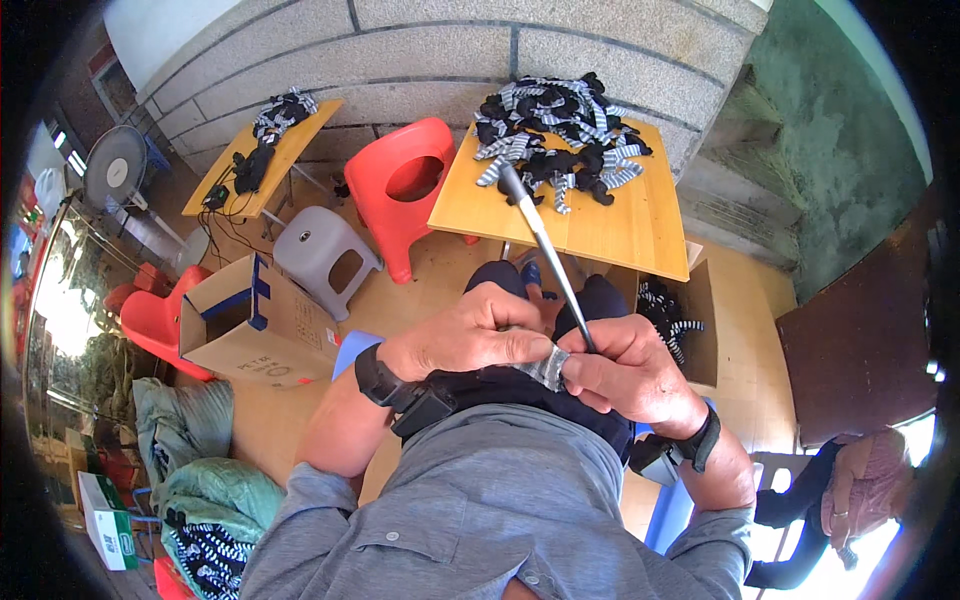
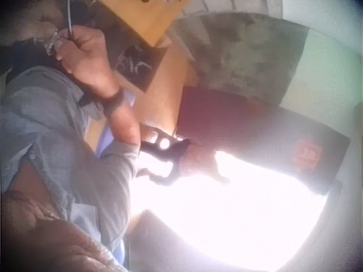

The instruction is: The recorder uses a thin rod to turn small striped textile tubes inside out or prepare them for manufacturing.

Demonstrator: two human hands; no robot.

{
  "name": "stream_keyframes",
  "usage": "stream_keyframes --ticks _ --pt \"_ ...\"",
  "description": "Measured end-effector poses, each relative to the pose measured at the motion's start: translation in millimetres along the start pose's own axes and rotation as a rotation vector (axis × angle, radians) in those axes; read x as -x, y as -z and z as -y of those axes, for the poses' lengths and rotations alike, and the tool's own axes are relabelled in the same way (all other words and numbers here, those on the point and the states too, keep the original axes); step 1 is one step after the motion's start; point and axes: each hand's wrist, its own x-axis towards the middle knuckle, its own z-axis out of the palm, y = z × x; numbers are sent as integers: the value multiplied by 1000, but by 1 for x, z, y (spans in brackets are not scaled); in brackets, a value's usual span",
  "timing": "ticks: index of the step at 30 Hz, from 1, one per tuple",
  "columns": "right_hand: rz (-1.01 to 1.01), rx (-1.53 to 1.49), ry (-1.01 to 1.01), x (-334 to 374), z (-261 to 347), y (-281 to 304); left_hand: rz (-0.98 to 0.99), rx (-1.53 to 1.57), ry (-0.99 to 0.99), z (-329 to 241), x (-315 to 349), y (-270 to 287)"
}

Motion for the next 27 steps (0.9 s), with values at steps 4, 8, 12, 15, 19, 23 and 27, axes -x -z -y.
stream_keyframes --ticks 4,8,12,15,19,23,27 --pt "-204 42 84 -5 -6 -2 -591 -320 -369 6 -10 -10" --pt "-365 245 208 -15 -12 -4 -573 -89 -233 -3 2 -18" --pt "-389 477 445 -23 -25 -12 -525 37 -123 0 -2 -31" --pt "-376 396 378 -27 -32 -15 -490 40 -4 5 1 -27" --pt "-358 389 382 -30 -44 -14 -416 19 78 11 8 -18" --pt "-339 257 188 -30 -42 -12 -397 -79 7 16 13 -19" --pt "-315 417 333 -34 -44 -13 -408 -248 -22 21 14 -24"
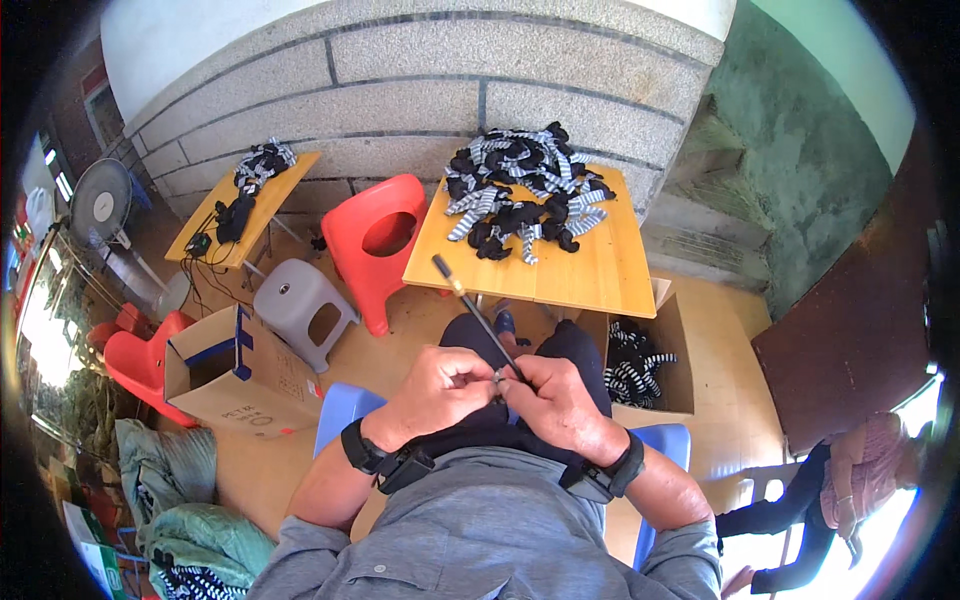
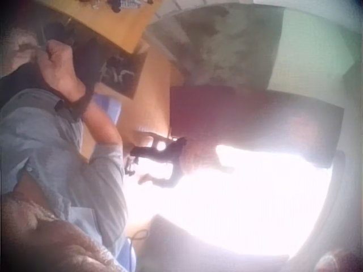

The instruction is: The recorder uses a thin rod to turn small striped textile tubes inside out or prepare them for manufacturing.

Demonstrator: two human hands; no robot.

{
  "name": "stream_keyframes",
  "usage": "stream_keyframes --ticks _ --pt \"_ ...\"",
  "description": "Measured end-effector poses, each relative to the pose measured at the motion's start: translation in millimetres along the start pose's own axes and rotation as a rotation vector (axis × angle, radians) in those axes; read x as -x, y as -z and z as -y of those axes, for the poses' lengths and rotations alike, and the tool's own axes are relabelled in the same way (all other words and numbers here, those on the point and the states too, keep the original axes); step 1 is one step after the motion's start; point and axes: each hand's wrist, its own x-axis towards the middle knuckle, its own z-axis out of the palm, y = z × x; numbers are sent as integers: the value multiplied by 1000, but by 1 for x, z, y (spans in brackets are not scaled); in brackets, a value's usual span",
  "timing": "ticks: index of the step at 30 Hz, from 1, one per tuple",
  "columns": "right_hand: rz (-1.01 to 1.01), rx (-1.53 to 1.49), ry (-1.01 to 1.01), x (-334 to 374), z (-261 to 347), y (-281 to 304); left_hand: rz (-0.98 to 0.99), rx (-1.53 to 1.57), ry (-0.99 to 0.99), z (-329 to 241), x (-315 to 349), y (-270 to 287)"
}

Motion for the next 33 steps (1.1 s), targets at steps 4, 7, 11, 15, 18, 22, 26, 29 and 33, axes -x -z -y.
stream_keyframes --ticks 4,7,11,15,18,22,26,29,33 --pt "15 102 96 -3 -4 -4 -139 119 53 14 1 -7" --pt "-11 87 101 -5 -6 -4 -83 -38 0 5 1 -8" --pt "-26 116 137 -6 -10 -10 -111 -110 -79 13 7 -11" --pt "-42 89 91 -7 -4 -10 -173 -28 -86 15 9 -11" --pt "-12 22 22 -8 -2 -8 -139 48 -71 5 12 -11" --pt "19 -44 -99 -6 -6 -5 -144 31 -29 2 14 -12" --pt "77 -107 -173 -3 -10 0 -135 75 -32 15 16 -15" --pt "130 -118 -117 -3 -12 4 -170 103 -53 15 16 -19" --pt "105 -192 -80 -5 -20 1 -288 81 -50 13 14 -26"
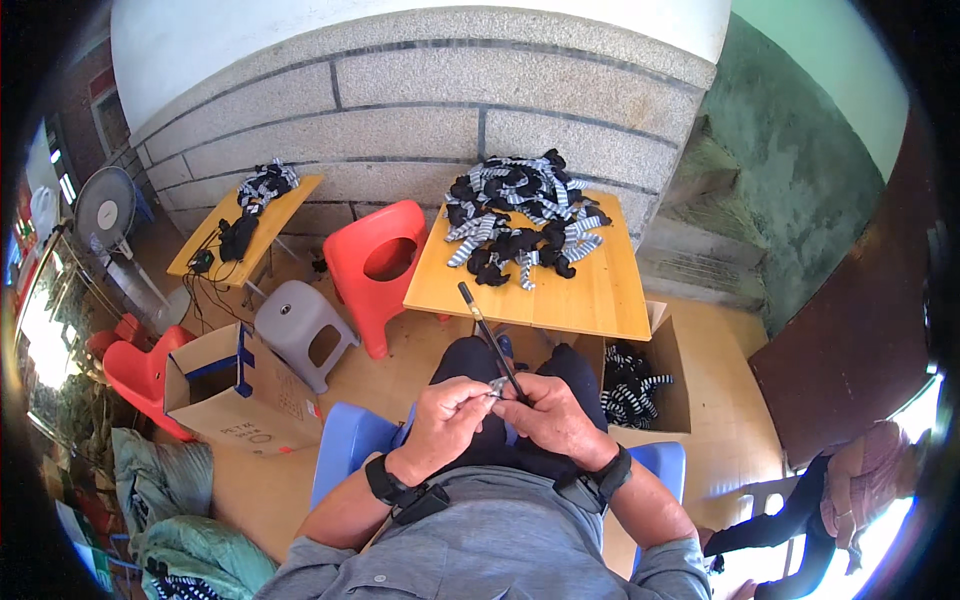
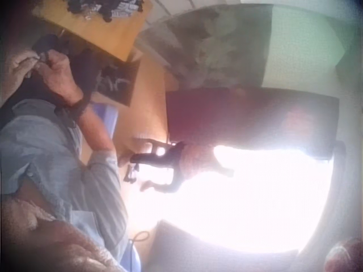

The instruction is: The recorder uses a thin rod to turn small striped textile tubes inside out or prepare them for manufacturing.

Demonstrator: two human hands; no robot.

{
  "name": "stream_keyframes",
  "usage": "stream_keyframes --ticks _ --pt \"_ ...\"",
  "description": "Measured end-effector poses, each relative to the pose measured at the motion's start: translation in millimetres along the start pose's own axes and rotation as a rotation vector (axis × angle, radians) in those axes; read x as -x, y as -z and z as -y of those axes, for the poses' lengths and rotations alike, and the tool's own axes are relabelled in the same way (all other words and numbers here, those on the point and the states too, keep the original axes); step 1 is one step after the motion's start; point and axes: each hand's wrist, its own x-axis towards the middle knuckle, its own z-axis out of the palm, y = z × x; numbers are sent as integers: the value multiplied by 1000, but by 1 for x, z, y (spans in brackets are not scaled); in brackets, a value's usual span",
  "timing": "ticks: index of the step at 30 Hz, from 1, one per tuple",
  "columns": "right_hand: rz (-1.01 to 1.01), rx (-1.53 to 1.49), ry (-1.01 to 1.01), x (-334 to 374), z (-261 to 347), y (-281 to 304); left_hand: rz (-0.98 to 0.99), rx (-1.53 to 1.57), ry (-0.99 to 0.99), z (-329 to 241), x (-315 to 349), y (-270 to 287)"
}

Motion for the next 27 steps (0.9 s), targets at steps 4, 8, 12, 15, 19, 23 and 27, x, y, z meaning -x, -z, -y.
stream_keyframes --ticks 4,8,12,15,19,23,27 --pt "-65 -74 73 -3 -15 -2 -63 113 55 1 4 -5" --pt "-100 -279 42 -5 -10 -12 -28 392 206 7 5 -2" --pt "-236 -435 -71 -6 -14 -16 76 520 289 17 5 1" --pt "-320 -382 -116 -5 -3 -15 128 463 256 19 -1 3" --pt "-442 -86 61 -10 -26 -19 19 273 247 23 -4 -2" --pt "-490 -15 54 -9 -24 -24 -37 154 168 24 0 -2" --pt "-467 -159 -70 -7 -10 -29 -76 129 144 20 0 -3"
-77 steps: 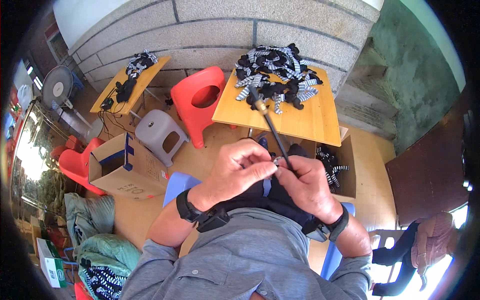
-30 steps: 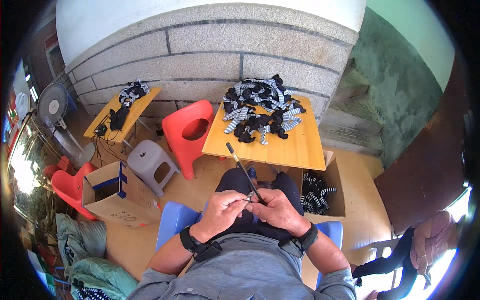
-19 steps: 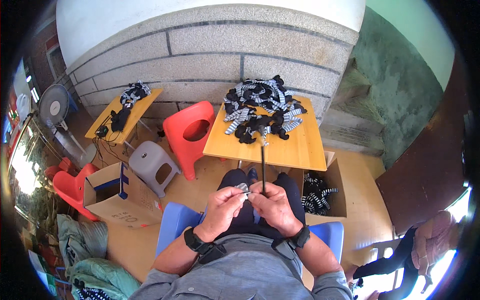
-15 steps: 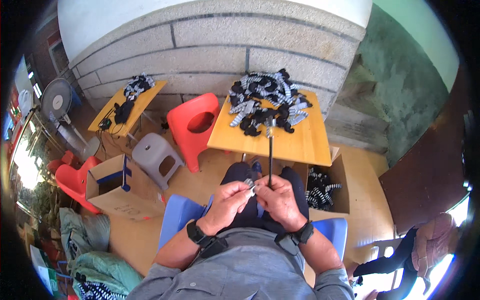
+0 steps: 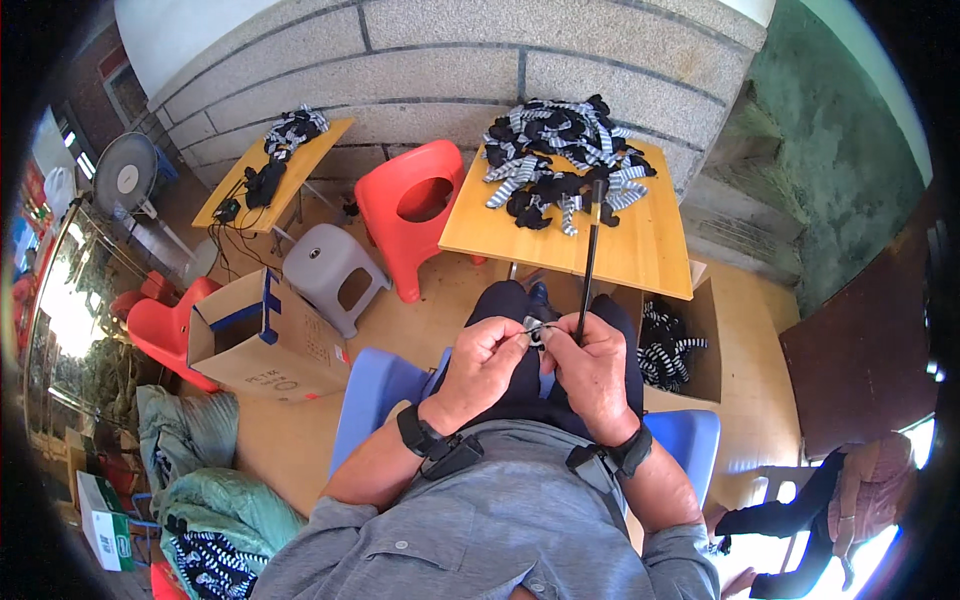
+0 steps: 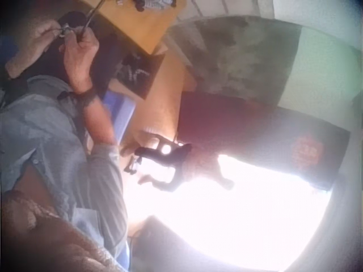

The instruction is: The recorder uses a thin rod to turn small striped textile tubes inside out or prepare them for manufacturing.

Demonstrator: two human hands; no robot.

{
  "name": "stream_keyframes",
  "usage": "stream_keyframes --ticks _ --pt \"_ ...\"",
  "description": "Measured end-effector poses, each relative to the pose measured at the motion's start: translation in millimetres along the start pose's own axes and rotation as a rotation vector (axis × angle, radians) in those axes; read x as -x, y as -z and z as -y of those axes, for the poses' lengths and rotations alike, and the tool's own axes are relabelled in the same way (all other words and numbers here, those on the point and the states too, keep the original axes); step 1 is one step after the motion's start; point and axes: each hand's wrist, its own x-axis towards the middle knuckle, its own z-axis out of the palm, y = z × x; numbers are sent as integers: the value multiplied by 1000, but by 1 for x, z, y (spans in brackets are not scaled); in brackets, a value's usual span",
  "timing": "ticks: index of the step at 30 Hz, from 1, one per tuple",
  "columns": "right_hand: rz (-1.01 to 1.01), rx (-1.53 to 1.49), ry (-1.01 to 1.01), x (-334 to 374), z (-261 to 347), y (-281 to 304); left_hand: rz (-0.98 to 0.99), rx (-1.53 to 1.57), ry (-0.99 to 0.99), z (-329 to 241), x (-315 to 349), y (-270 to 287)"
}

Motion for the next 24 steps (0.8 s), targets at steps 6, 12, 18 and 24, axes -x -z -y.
stream_keyframes --ticks 6,12,18,24 --pt "83 -485 -220 0 -7 2 -52 -86 -91 -5 0 1" --pt "352 -974 -340 -4 -23 9 6 74 27 -10 1 4" --pt "352 -859 -335 -4 -13 8 -7 192 144 -3 3 -1" --pt "356 -521 -327 -7 -4 7 -70 196 148 10 0 2"
